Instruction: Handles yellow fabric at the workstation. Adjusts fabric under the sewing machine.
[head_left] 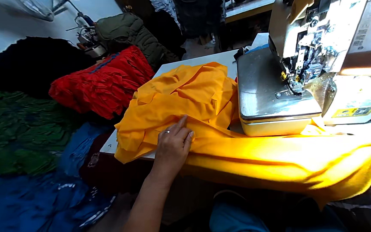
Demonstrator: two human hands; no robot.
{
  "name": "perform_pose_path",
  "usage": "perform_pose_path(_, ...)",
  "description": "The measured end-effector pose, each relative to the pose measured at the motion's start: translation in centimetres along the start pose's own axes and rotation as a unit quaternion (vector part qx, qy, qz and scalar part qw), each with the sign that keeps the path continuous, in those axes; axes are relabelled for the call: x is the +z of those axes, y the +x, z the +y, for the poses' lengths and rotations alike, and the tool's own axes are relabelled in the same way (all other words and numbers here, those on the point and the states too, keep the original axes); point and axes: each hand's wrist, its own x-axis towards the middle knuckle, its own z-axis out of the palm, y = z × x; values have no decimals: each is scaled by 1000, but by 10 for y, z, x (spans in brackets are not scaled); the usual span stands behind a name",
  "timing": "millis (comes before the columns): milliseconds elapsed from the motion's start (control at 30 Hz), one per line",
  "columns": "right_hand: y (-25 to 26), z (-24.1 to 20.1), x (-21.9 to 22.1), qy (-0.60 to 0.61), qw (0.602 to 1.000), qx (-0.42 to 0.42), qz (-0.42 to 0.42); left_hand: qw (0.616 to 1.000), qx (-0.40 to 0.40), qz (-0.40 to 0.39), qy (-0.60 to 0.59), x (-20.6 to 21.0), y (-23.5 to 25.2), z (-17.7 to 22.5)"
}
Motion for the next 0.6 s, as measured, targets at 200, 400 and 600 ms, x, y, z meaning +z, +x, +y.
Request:
perform_pose_path(200,-1,-1,3,4,1000,-11,4,994,-72,-36,-79,-7,27,-3)
perform_pose_path(400,-1,1,2,5,1000,-17,3,957,-215,56,-184,-24,34,1)
perform_pose_path(600,-1,2,1,9,1000,-7,6,868,-310,19,-387,-39,17,9)
